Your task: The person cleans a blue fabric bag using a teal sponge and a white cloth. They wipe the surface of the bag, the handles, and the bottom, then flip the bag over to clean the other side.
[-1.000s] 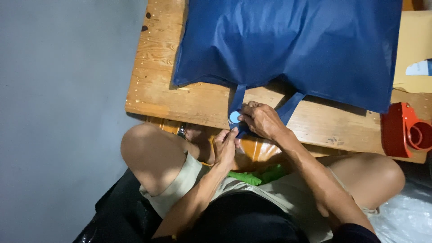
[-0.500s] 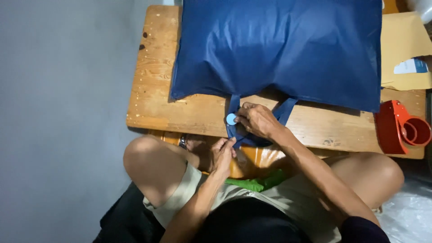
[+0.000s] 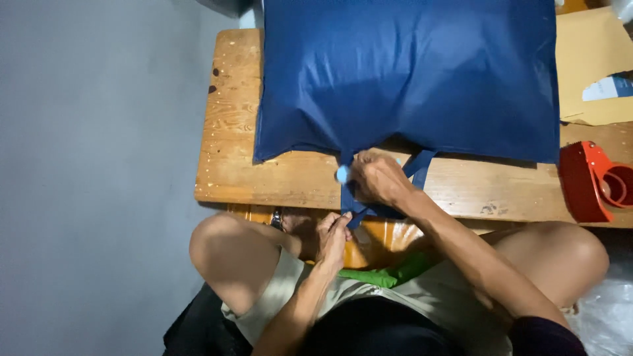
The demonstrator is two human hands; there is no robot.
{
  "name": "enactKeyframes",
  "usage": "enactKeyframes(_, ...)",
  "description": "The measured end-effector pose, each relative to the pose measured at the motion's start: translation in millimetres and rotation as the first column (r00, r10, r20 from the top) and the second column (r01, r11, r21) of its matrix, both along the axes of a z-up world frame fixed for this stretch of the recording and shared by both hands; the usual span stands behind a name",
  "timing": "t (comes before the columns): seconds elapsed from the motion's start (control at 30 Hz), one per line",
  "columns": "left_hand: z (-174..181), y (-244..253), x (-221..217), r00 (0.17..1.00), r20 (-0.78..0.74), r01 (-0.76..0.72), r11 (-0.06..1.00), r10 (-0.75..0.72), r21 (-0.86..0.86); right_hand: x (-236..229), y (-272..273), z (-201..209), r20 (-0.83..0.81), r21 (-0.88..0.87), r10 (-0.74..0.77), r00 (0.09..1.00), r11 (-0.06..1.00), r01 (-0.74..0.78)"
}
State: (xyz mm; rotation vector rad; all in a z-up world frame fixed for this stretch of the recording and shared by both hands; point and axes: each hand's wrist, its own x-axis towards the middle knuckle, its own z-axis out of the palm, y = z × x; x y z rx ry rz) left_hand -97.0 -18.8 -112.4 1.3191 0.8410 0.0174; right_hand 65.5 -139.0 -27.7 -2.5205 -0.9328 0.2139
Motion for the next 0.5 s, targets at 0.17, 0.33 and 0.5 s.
enactKeyframes(0.17, 10, -4, 3, 0.999, -0.013, -0.049, 0.996, 0.048, -0.07, 30, 12, -8, 0.545, 0.22, -0.224, 0.808, 0.968, 0.121)
enactKeyframes(0.33, 8, -6, 3, 0.999, -0.033, -0.036, 0.995, 0.033, -0.09, 5, 5, -13, 0.518, 0.18, -0.205, 0.83, 0.975, 0.128)
enactKeyframes(0.5, -5, -7, 1, 0.998, -0.063, -0.015, 0.998, 0.012, -0.056, 5, 0, -44, 0.146, 0.094, -0.117, 0.982, 0.99, 0.104)
